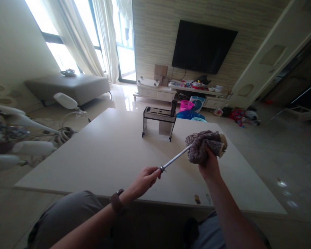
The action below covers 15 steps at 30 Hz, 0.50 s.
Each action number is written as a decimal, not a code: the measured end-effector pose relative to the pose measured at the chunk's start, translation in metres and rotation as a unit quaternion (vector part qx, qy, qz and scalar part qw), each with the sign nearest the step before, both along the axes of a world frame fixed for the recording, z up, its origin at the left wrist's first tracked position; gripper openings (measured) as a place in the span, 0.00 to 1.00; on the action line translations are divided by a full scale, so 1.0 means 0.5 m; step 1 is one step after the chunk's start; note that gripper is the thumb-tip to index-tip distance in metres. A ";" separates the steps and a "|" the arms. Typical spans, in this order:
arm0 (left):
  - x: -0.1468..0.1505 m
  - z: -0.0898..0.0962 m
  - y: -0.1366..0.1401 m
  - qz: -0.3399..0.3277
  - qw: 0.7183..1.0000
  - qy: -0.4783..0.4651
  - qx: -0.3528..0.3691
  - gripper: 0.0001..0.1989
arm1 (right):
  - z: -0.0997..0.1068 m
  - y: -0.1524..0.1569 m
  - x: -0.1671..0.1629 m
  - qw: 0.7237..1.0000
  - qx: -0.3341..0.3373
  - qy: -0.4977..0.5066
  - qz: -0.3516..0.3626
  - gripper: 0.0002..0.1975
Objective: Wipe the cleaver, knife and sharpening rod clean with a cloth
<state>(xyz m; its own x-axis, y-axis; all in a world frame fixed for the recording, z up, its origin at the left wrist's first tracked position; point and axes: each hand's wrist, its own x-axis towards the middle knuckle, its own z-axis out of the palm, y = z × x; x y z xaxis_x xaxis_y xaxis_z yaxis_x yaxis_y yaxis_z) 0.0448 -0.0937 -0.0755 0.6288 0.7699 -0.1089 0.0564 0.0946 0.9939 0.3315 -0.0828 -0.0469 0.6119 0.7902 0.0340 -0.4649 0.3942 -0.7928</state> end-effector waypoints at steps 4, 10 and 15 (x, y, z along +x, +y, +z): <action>0.006 -0.009 0.004 0.017 0.999 -0.035 -0.022 0.23 | -0.016 -0.018 -0.076 0.996 -0.072 0.018 0.050 0.25; 0.014 -0.015 -0.001 0.029 0.999 -0.029 0.014 0.19 | -0.067 -0.064 -0.208 0.982 -0.133 -0.027 0.129 0.35; 0.019 -0.026 -0.004 0.027 0.998 -0.015 0.051 0.12 | -0.087 -0.073 -0.230 0.986 -0.126 -0.050 0.094 0.38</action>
<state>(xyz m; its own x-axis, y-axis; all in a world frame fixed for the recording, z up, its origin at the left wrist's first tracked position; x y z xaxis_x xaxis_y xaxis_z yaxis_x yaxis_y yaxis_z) 0.0543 -0.0958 -0.0882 0.5879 0.8089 -0.0095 0.0244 -0.0060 0.9997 0.2166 -0.1192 -0.0902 0.4569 0.8806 -0.1257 -0.4254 0.0922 -0.9003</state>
